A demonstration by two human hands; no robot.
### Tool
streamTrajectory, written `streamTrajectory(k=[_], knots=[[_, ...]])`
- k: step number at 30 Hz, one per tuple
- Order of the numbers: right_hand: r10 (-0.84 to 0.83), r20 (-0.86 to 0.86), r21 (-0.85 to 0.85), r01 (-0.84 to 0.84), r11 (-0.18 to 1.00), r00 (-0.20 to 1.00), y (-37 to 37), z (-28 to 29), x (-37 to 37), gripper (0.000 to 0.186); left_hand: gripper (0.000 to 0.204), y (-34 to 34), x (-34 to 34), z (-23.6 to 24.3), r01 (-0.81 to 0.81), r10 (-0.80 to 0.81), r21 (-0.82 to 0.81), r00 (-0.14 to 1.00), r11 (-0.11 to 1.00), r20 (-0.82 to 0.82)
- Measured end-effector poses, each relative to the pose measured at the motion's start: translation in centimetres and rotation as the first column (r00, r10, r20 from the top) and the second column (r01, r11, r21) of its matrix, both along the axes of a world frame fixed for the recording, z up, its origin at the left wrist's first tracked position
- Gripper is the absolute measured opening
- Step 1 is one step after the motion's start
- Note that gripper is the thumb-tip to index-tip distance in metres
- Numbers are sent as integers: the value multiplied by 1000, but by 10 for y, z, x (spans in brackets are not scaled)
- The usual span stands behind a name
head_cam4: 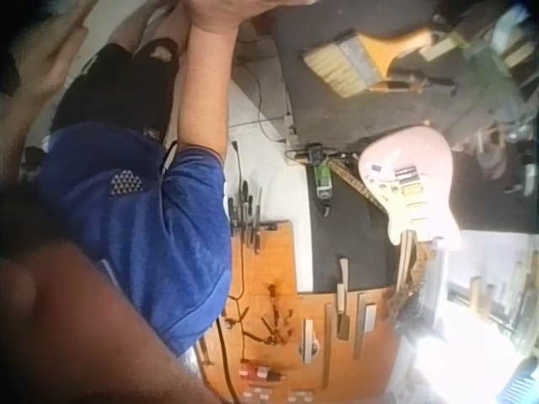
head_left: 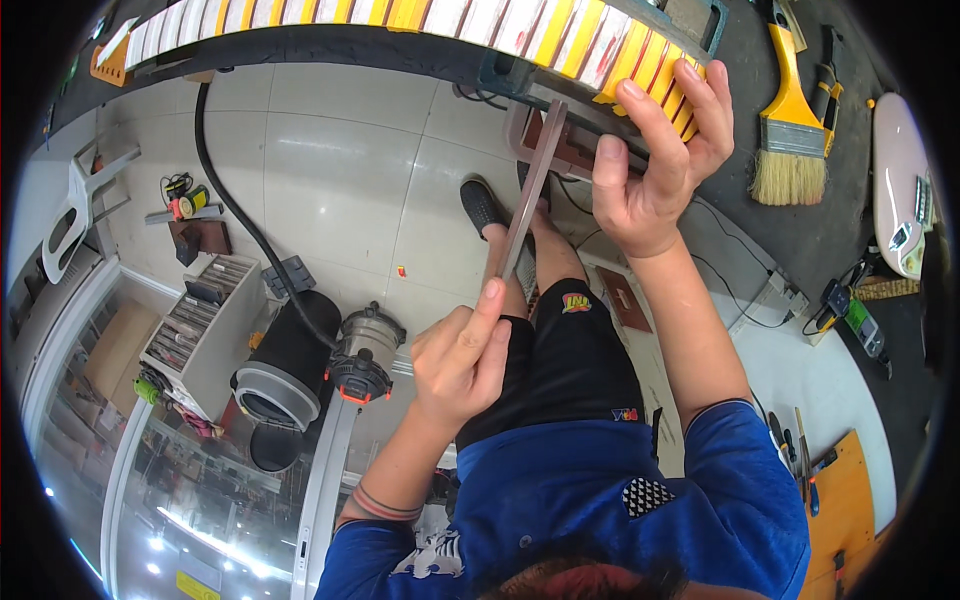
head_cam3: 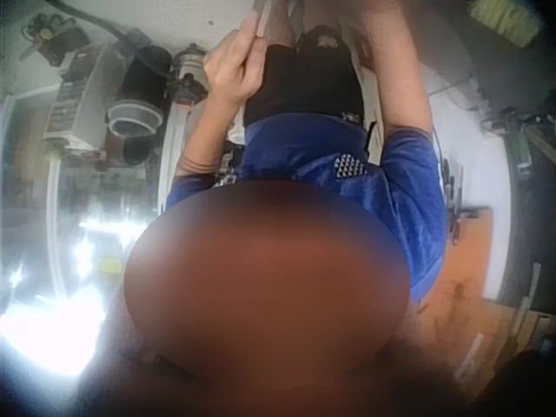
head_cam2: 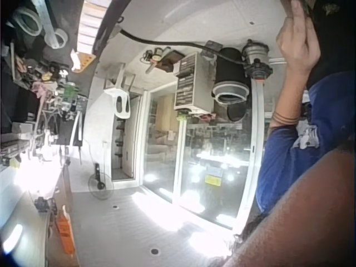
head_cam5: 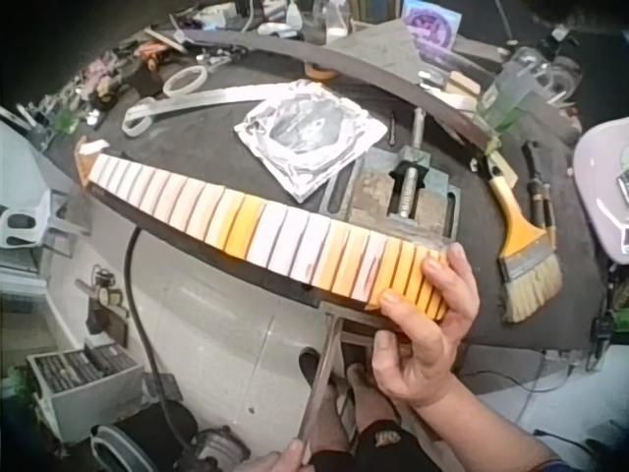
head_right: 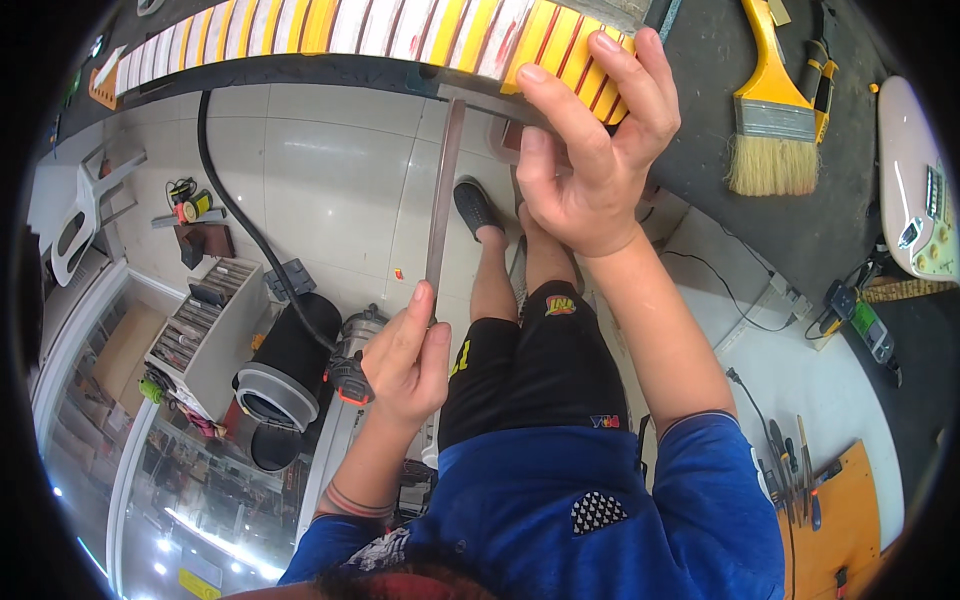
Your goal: The person files the frets of a guitar neck using a metal file, moving the file back and forth across each fret while holding the neck steady with the other hand. The person occasionally brushes away dust from the fretboard with a yellow brush.
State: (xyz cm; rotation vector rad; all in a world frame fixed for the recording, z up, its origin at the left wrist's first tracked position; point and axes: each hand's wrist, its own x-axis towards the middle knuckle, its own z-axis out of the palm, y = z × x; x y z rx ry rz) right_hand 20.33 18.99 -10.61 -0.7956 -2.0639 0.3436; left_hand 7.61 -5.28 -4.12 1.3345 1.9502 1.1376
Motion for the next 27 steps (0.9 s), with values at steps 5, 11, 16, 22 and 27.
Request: streamTrajectory(k=[5,11,16,22,27], knots=[[19,54,52,-21,998,998,1,2,1,47,62,9,-3,7,68,-66,71,997,995,-29],[5,-15,26,-4,1000,1000,0,-1,-1,55,62,14,-1,11,77,-72,33,987,997,-142],[5,8,38,-5,999,1000,0,-1,1,53,61,20,1,16,68,-69,-11,986,998,-151],[-12,11,13,12,1000,1000,-2,2,0,53,57,89,4,40,4,-8,-45,996,999,-92],[-49,-59,17,50,999,997,0,0,-8,61,57,148,-3,34,-40,46,42,986,998,-163]])
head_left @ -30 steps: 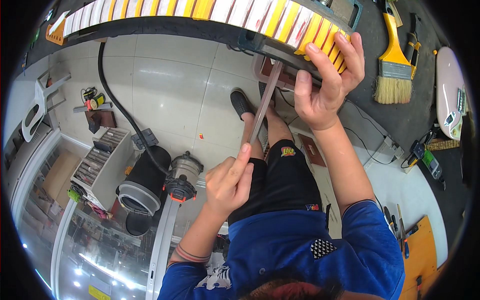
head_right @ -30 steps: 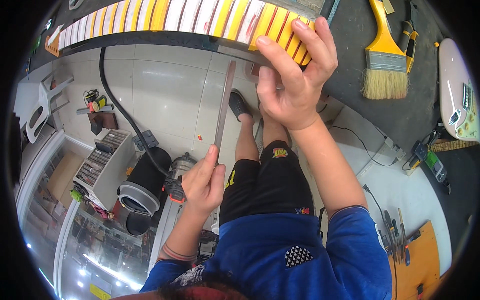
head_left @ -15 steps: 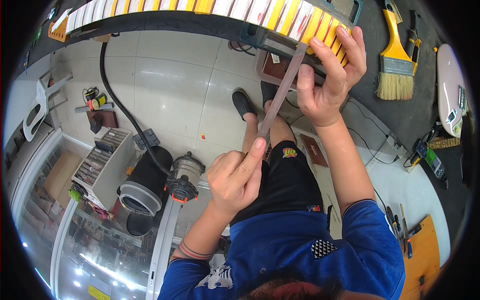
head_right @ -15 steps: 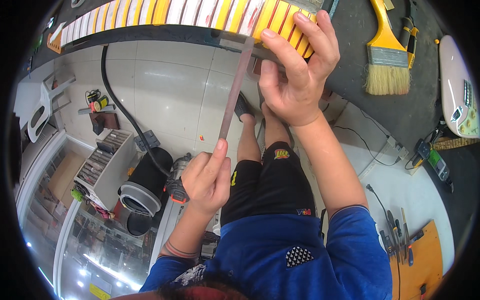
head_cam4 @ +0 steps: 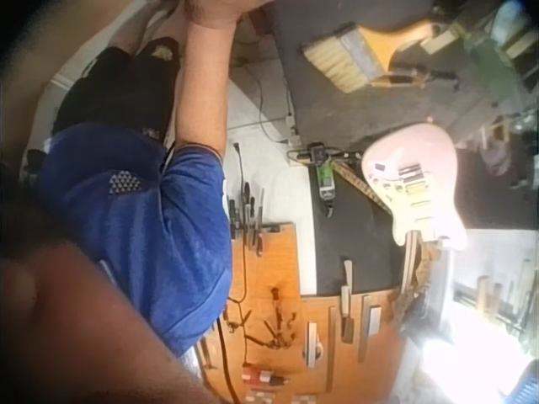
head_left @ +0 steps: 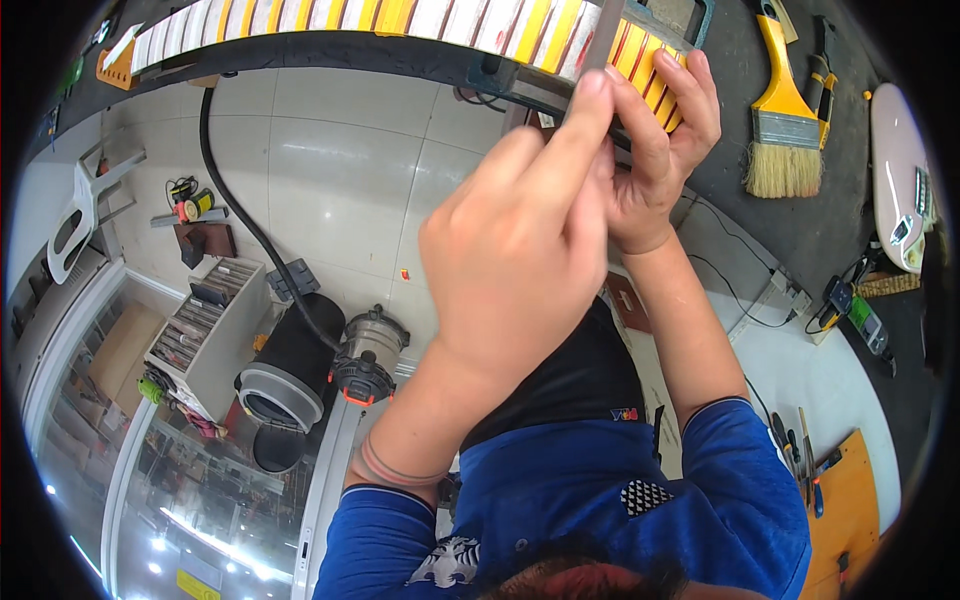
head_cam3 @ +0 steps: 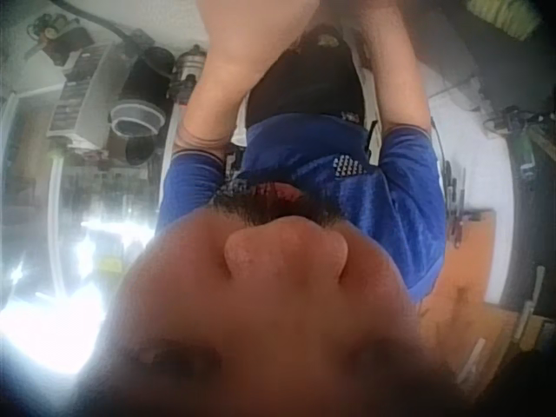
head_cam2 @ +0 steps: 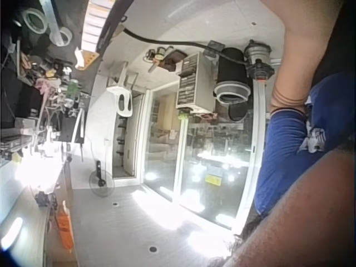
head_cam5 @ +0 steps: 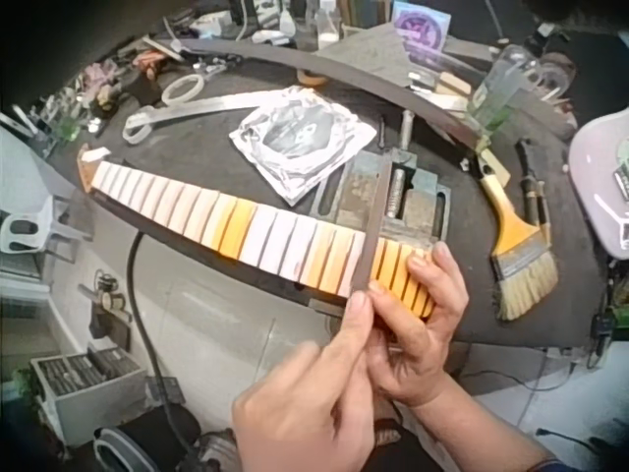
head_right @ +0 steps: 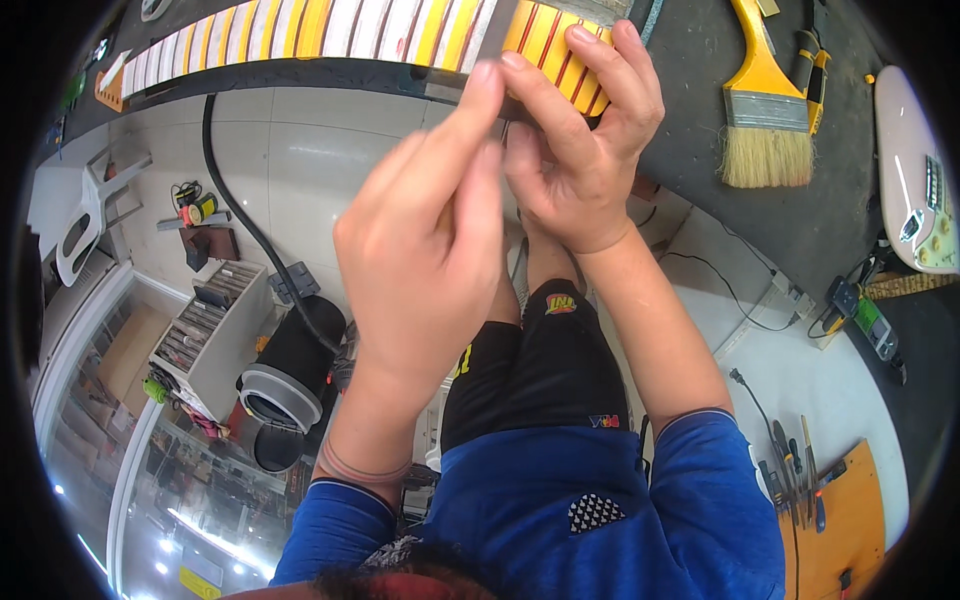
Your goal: The person files the frets of a guitar neck using a metal file, moving the file back and forth across each fret while holding the neck steady with the other hand. The person occasionally brushes away dust from the fretboard with a yellow brush.
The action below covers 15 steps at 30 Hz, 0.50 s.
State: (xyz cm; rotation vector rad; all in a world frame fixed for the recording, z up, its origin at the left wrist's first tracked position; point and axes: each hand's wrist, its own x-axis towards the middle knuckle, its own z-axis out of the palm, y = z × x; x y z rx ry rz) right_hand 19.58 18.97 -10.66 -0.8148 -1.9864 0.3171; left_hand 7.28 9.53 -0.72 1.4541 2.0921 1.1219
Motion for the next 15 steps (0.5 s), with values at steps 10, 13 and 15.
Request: streamTrajectory(k=[10,13,15], knots=[[19,54,-29,-18,999,998,-1,5,5,61,54,-43,3,7,61,-46,-112,990,992,136],[16,38,-42,-14,999,999,-3,4,0,61,52,2,-4,7,42,-33,-88,994,995,105],[8,43,-37,-6,999,999,-2,4,2,61,54,-8,0,-1,12,-9,-22,994,1000,109]])
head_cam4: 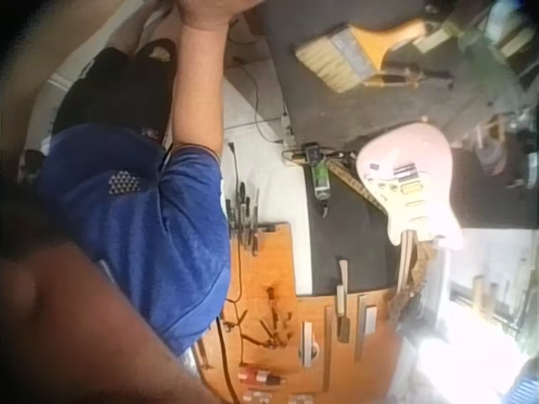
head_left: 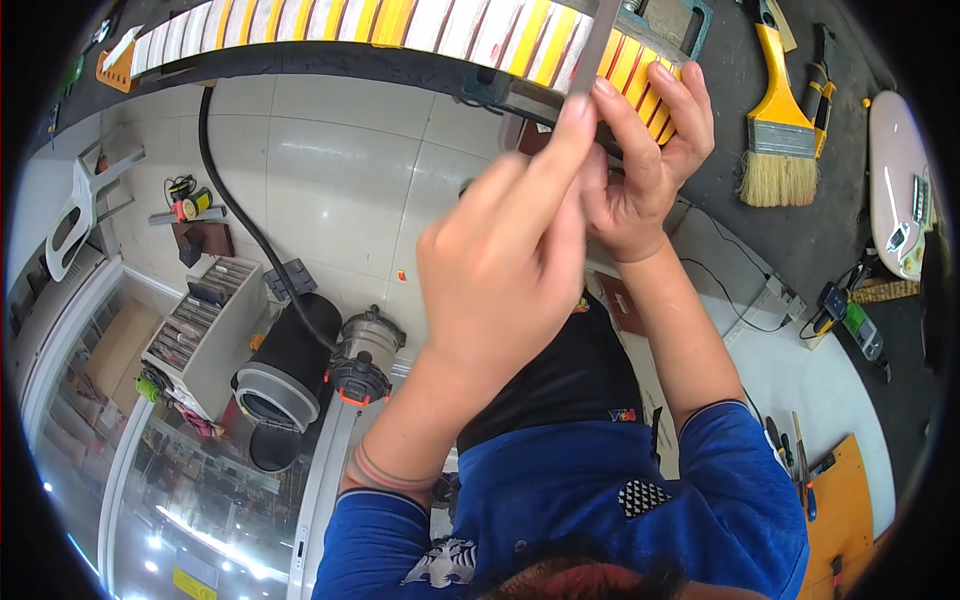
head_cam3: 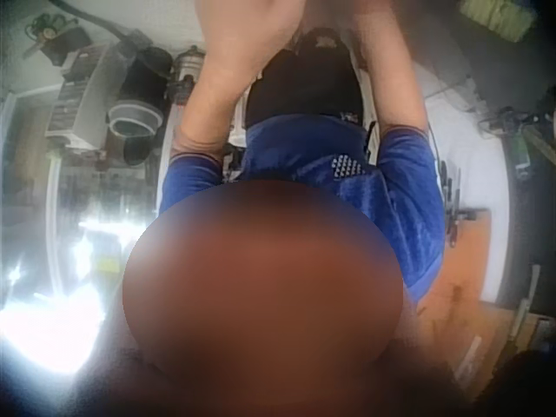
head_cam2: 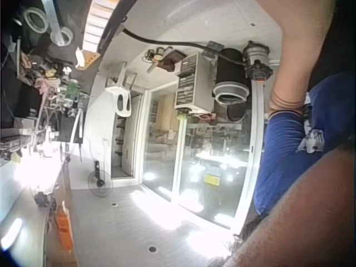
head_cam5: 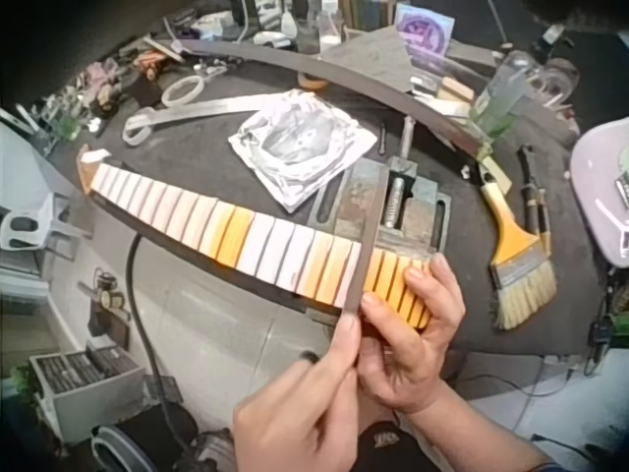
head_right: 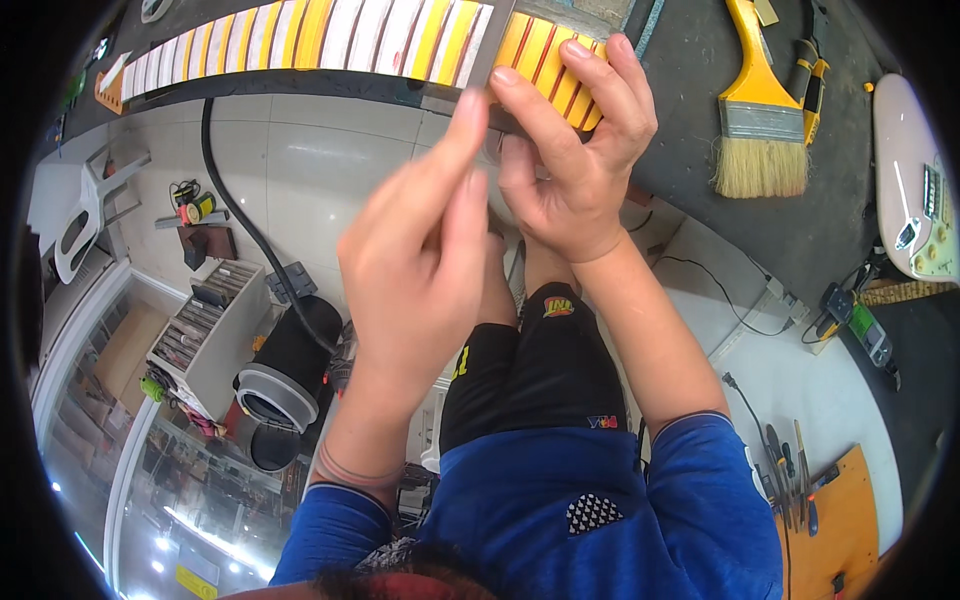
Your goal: The person files the frets of a guitar neck using a metal file, moving the file back and forth across each fret while holding the neck steady with the other hand. The person occasionally brushes away dust from the fretboard with a yellow brush.
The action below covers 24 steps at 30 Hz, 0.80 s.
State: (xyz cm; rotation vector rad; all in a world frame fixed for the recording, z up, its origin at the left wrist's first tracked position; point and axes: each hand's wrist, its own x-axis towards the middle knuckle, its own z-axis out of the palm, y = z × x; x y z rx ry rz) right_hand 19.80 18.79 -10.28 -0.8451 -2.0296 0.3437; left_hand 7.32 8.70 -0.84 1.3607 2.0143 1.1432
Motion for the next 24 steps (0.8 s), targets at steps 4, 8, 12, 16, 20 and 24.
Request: streamTrajectory(k=[4,8,12,16,20,24], knots=[[12,16,-16,-12,1000,1000,1,0,7,61,55,-70,12,8,2,0,-95,1000,996,21],[9,14,-11,-9,1000,1000,-1,1,2,61,55,-50,6,11,-9,13,-66,998,998,68],[-1,-12,-17,1,1000,1000,-1,0,-2,61,55,13,-1,2,-20,18,22,998,1000,54],[2,7,-15,-2,1000,1000,-1,1,5,61,53,-42,2,6,55,-46,-108,995,993,84],[8,23,-21,-8,1000,1000,-2,1,2,62,55,-87,3,15,66,-52,-201,996,977,76],[2,20,-18,-1,1000,1000,-1,3,1,61,54,-11,-6,10,58,-48,-156,997,986,67]])
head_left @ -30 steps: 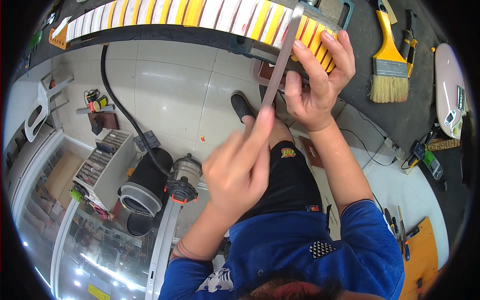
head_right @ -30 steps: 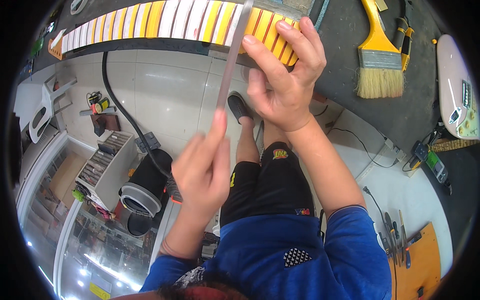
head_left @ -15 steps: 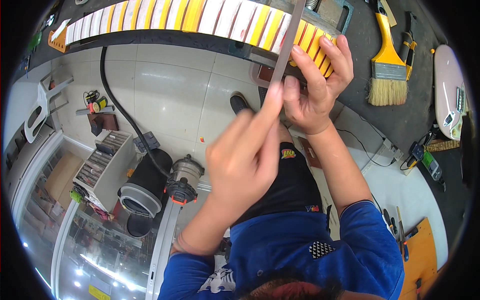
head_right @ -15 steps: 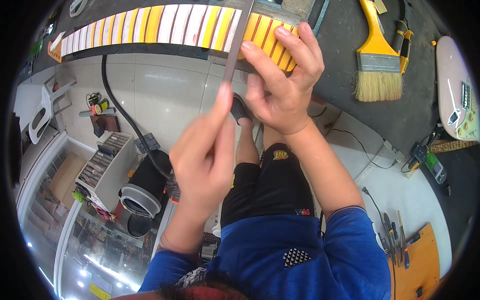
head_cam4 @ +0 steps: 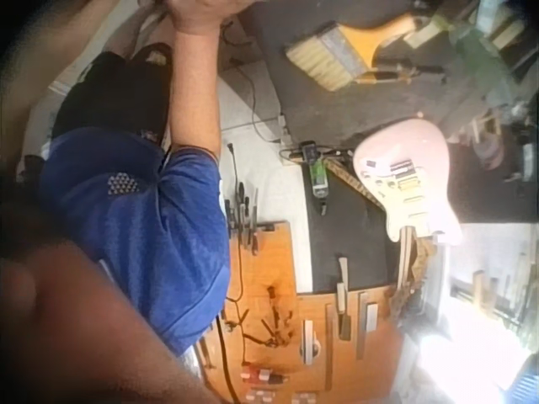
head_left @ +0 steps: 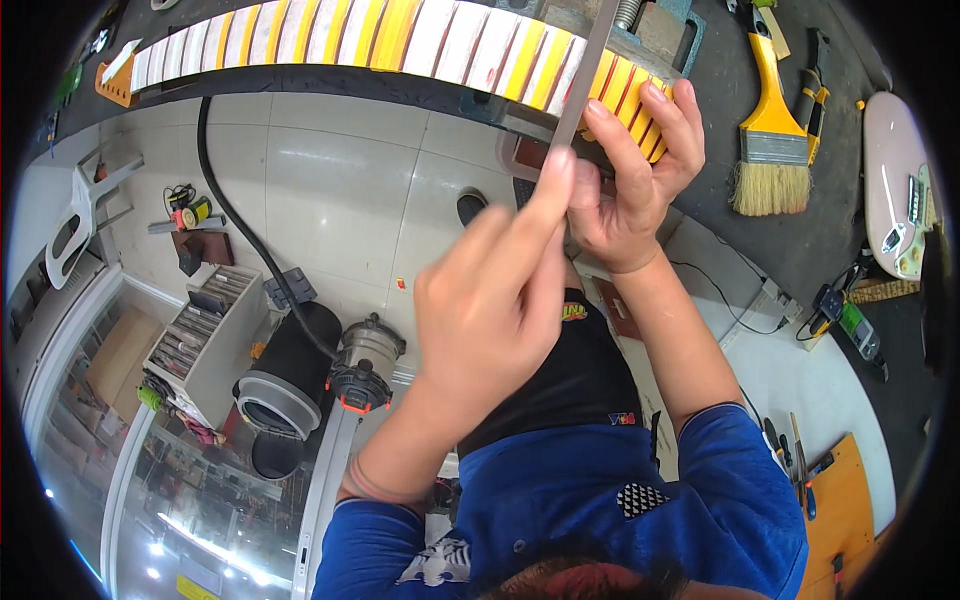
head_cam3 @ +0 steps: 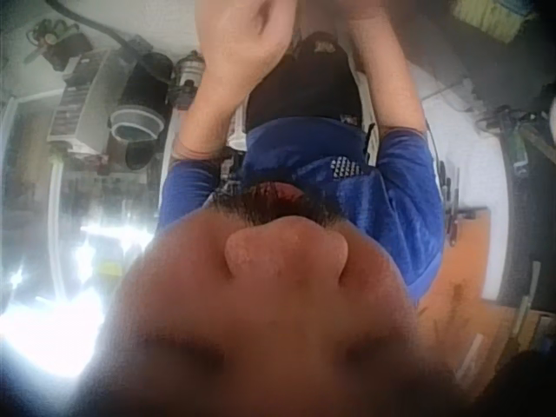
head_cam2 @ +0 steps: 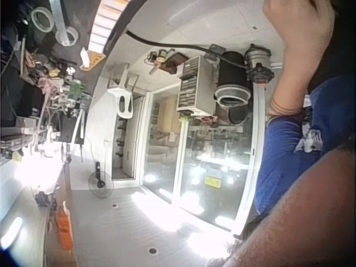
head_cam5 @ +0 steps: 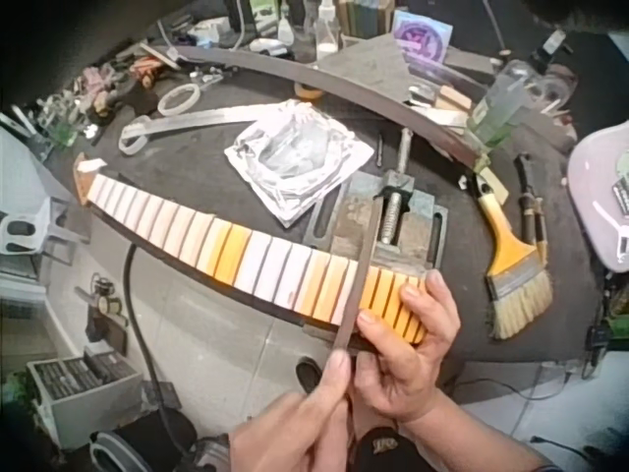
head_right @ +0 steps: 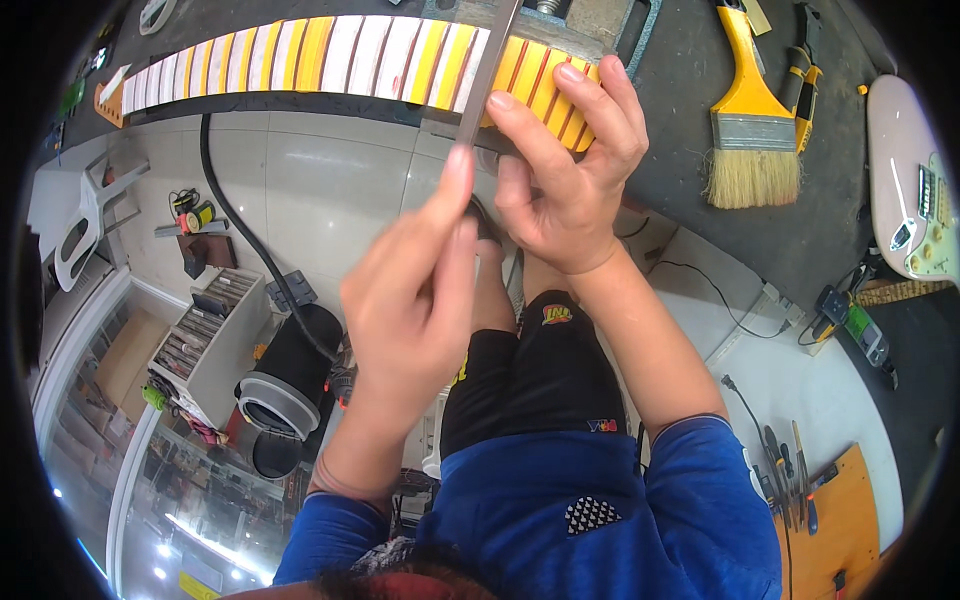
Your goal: The person files the frets of a guitar neck using a metal file, moving the file back and forth across each fret while holding the neck steady with the other hand. The person occasionally brushes away dust from the fretboard with a yellow brush.
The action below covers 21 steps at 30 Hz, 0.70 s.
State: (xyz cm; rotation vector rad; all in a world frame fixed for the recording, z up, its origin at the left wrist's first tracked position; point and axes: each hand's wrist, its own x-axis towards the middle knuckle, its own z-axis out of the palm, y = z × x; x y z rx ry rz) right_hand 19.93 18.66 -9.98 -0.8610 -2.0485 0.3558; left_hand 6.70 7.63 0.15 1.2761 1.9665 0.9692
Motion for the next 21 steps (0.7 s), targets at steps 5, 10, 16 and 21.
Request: streamTrajectory(k=[5,10,16,21], knots=[[-3,-6,-9,3,1000,1000,-1,-2,0,61,50,15,-11,-11,-95,30,177,941,980,337],[-3,-6,-4,3,1000,1000,-1,-1,1,64,53,-11,-21,-9,-148,115,-9,728,989,676],[-5,3,-6,5,1000,1000,-1,-1,-1,64,52,-33,-20,-14,-69,56,-7,750,998,659],[-7,13,-1,7,1000,1000,0,-1,2,64,50,-61,-16,-11,-26,32,-20,827,999,561]])
